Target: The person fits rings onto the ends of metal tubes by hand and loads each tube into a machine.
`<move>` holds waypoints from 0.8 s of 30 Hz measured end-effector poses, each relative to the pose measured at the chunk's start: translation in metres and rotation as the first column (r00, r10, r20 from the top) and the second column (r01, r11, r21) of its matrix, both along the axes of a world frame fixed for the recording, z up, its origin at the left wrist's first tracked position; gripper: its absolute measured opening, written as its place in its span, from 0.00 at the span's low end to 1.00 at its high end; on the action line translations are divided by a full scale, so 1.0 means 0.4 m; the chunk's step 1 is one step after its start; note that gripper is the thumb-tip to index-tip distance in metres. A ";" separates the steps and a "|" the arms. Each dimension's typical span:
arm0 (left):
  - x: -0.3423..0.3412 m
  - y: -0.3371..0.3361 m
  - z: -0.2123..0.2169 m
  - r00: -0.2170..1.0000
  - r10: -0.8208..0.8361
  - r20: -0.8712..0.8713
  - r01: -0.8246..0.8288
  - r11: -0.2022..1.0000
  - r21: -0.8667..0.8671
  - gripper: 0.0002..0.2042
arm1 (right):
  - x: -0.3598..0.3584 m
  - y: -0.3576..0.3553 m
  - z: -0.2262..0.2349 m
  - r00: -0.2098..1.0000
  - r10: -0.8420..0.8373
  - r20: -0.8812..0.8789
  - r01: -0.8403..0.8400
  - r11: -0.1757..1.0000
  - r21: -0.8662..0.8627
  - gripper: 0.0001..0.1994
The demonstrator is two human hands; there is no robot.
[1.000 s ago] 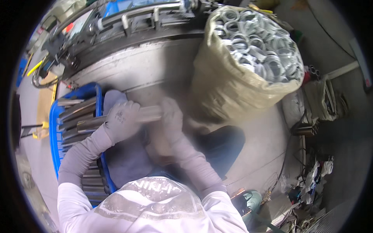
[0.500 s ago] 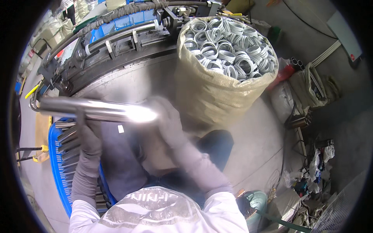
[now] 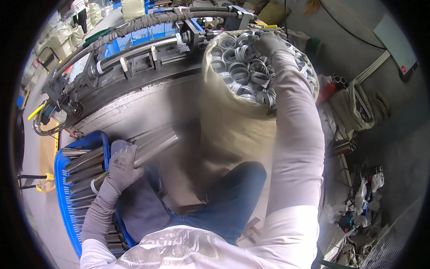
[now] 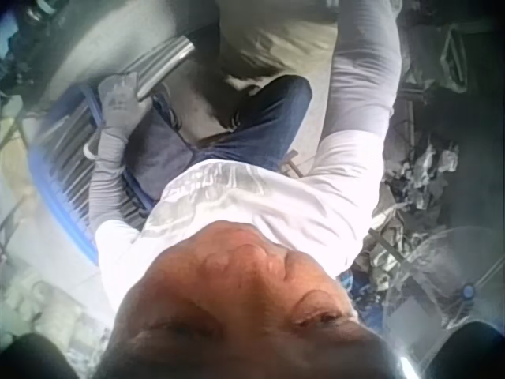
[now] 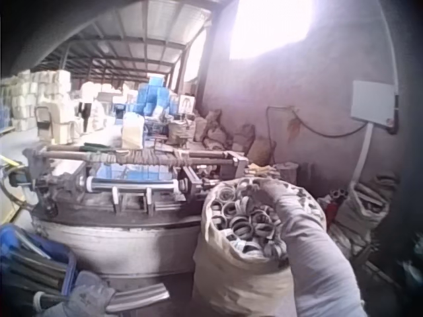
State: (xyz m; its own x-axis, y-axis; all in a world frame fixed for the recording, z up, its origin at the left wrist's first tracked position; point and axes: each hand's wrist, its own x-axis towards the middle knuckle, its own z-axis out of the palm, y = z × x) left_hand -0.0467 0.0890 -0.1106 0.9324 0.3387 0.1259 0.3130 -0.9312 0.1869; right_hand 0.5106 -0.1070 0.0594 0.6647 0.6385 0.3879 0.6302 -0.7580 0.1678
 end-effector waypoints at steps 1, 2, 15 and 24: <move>-0.024 0.006 0.001 0.999 0.035 0.000 -0.035 0.999 0.023 0.26 | -0.066 0.036 0.006 0.994 0.057 -0.098 -0.060 0.998 -0.024 0.28; -0.034 0.008 0.003 0.999 0.052 -0.010 -0.052 0.999 0.017 0.26 | -0.131 0.036 0.017 0.979 0.092 -0.180 -0.103 0.993 -0.052 0.27; -0.039 0.003 0.021 1.000 -0.006 -0.024 0.007 1.000 0.012 0.25 | -0.390 -0.193 -0.032 0.941 0.193 -0.278 -0.185 0.981 0.055 0.41; -0.038 0.001 0.030 0.999 -0.002 -0.052 0.004 0.999 0.032 0.24 | -0.487 -0.202 -0.028 0.997 0.015 0.074 -0.015 1.000 0.007 0.40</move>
State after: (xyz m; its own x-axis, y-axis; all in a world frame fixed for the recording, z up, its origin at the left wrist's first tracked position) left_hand -0.0619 0.0894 -0.0985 0.9389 0.3328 0.0884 0.3190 -0.9373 0.1403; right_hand 0.3159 -0.1877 0.0482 0.6246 0.6451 0.4402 0.6275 -0.7501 0.2088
